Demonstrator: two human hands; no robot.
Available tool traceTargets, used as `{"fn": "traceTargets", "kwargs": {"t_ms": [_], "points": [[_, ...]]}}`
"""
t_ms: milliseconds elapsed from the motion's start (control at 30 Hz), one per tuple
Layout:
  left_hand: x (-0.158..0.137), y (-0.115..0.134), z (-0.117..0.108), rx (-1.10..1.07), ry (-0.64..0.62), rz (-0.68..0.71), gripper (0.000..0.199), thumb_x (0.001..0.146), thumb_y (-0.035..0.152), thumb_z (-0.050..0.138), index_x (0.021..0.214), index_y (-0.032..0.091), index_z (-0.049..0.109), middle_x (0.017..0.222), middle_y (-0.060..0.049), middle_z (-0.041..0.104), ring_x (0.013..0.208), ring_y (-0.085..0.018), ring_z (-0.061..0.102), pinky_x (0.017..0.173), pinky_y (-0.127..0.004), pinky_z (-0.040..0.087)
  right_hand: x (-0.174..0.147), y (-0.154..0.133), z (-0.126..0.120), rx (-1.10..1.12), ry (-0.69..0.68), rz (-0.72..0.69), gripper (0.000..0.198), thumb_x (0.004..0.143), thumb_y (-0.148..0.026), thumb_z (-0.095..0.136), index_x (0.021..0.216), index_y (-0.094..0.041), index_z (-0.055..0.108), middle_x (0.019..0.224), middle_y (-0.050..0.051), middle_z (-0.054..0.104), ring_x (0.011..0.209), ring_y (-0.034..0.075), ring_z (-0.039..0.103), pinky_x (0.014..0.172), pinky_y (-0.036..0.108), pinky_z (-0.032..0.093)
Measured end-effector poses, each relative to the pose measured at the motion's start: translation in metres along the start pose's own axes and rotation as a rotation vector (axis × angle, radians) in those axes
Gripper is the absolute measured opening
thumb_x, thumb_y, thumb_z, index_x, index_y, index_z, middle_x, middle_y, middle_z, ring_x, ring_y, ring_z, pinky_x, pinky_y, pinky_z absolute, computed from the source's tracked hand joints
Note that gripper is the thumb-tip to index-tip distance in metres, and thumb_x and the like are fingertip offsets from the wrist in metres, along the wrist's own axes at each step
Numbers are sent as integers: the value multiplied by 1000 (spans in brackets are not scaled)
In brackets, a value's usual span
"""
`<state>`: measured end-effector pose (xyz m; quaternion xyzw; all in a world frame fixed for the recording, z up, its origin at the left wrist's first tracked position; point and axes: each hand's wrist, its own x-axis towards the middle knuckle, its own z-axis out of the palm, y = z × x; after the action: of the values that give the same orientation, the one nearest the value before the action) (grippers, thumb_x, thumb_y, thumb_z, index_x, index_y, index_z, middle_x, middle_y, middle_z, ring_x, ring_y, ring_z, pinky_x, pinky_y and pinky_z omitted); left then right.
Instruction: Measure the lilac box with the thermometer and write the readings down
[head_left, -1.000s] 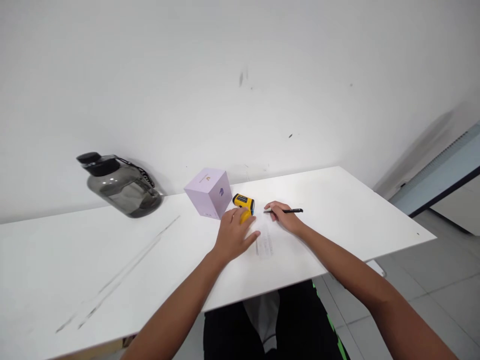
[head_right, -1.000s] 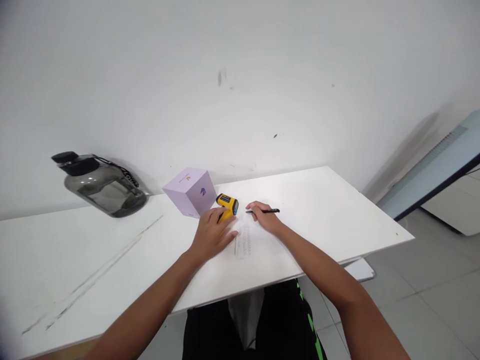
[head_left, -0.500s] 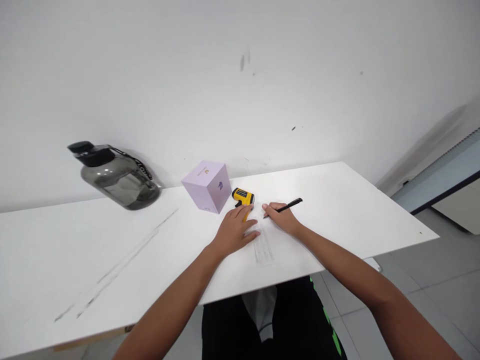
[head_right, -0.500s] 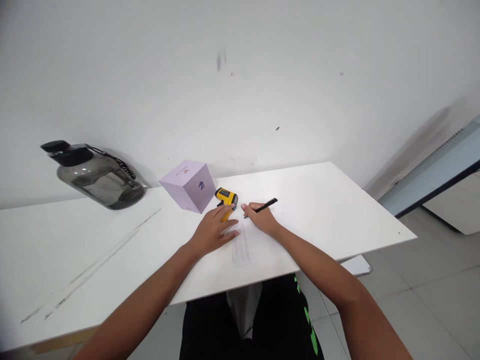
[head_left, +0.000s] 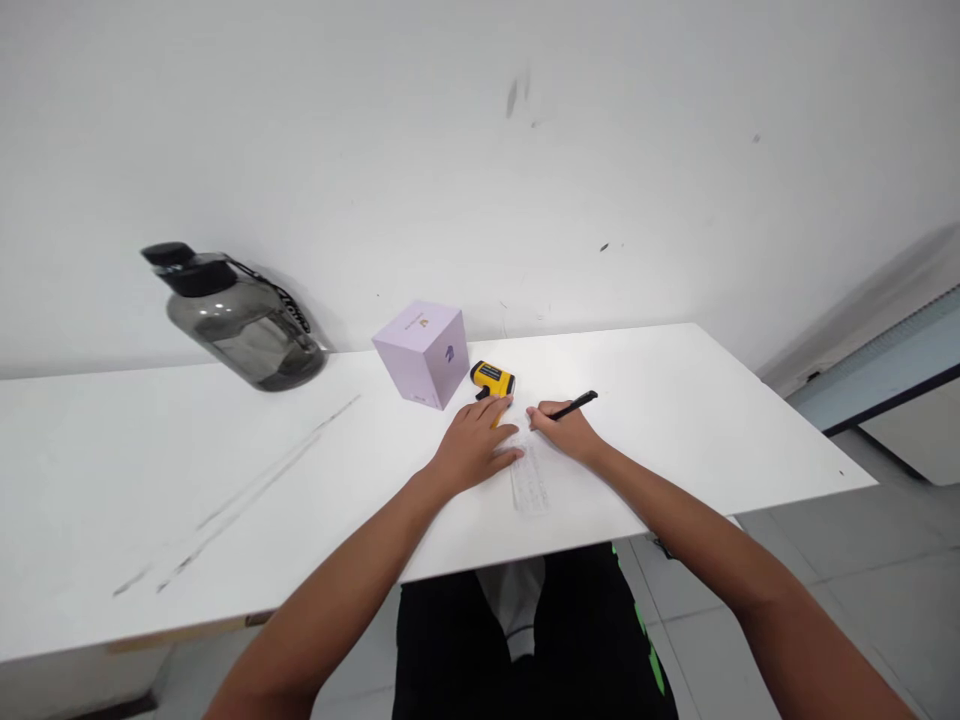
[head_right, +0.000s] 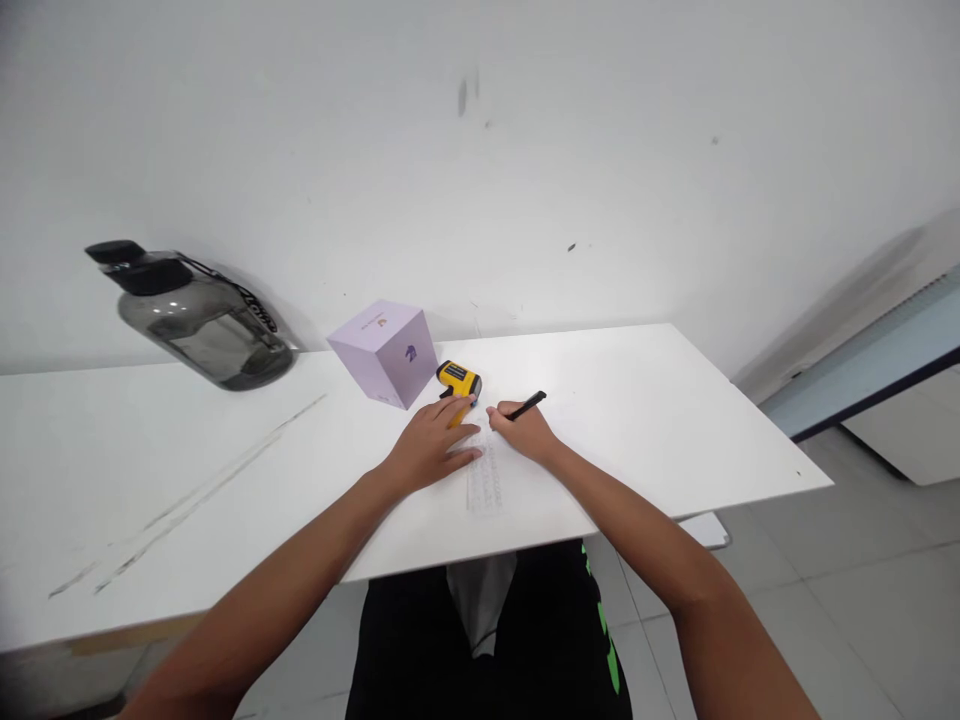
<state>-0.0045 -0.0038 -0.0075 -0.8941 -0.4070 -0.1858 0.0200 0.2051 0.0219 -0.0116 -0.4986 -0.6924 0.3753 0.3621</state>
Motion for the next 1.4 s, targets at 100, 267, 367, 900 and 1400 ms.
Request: {"fn": "traceTargets", "kwargs": {"t_ms": [100, 267, 367, 900, 1400], "points": [[0, 0, 0, 19, -9, 3, 34, 89, 48, 57, 110, 25, 71, 150, -11, 46, 136, -33, 44, 104, -50, 43, 0, -1, 0, -23, -9, -4, 34, 85, -40, 53, 57, -20, 59, 56, -1, 55, 60, 15, 49, 60, 29, 36], [0, -1, 2, 25, 2, 12, 35, 90, 49, 56, 111, 25, 70, 151, -11, 46, 136, -32, 44, 104, -49, 43, 0, -2, -1, 11, -40, 22, 33, 83, -40, 55, 58, -19, 61, 58, 0, 59, 61, 15, 51, 61, 29, 38], [-1, -1, 2, 29, -2, 16, 35, 90, 48, 56, 110, 24, 71, 151, -12, 45, 137, -33, 44, 104, -49, 43, 0, 0, -1, 24, -10, 25, 34, 83, -42, 54, 59, -19, 62, 61, 1, 62, 63, 15, 53, 62, 29, 39], [0, 3, -2, -5, -19, -8, 33, 89, 47, 57, 109, 23, 70, 150, -12, 46, 136, -33, 44, 103, -49, 43, 0, 1, -2, -4, -26, 27, 33, 82, -40, 53, 57, -19, 59, 59, 1, 60, 62, 15, 52, 61, 29, 38], [1, 2, -2, -13, -27, -49, 33, 87, 45, 61, 112, 25, 68, 150, -10, 47, 137, -33, 44, 102, -51, 46, 0, 3, 1, 25, 49, 13, 35, 85, -41, 53, 57, -20, 56, 58, 0, 58, 60, 14, 49, 60, 28, 38]]}}
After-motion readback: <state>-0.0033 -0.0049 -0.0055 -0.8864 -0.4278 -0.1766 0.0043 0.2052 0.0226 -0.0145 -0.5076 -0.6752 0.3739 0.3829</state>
